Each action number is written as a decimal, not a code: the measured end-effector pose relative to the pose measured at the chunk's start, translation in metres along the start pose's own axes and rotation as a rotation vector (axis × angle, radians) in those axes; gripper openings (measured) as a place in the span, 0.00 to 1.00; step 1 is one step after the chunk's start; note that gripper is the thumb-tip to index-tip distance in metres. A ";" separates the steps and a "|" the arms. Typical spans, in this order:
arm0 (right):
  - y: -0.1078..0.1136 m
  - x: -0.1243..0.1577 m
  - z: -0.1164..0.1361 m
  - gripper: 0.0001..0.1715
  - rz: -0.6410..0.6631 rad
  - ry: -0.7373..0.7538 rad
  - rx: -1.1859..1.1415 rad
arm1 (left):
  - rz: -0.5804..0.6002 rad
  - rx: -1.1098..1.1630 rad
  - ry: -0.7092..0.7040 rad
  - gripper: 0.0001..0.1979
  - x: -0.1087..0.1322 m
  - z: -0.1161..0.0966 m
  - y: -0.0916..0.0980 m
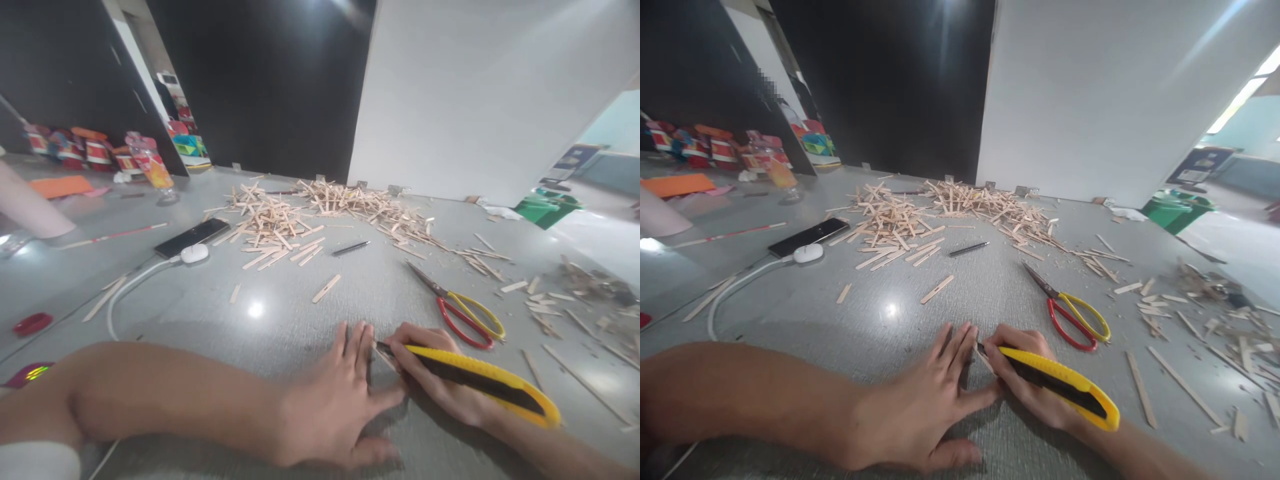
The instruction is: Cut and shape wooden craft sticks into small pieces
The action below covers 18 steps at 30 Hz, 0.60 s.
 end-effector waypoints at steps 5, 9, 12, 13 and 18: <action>0.002 -0.002 0.005 0.26 0.063 0.017 0.013 | -0.027 -0.067 -0.018 0.44 -0.002 -0.001 0.011; 0.003 -0.002 0.003 0.26 0.063 0.035 0.027 | -0.052 -0.142 -0.020 0.52 -0.005 -0.004 0.012; 0.003 -0.002 0.001 0.26 0.064 0.044 0.042 | -0.073 -0.187 -0.029 0.51 -0.006 -0.005 0.010; 0.003 -0.002 0.000 0.26 0.067 0.043 0.041 | -0.073 -0.199 -0.029 0.50 -0.005 -0.006 0.008; 0.003 0.001 -0.002 0.26 0.066 0.008 -0.041 | -0.073 -0.245 -0.033 0.51 -0.004 -0.006 0.004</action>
Point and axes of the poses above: each hand's wrist, its own x-axis away from the middle knuckle, its own y-axis out of the back of the hand, z = x × y, the point moved 5 cm from there along -x, towards the middle knuckle, and after that the axes turned 10 degrees about y, right-handed, at the moved point
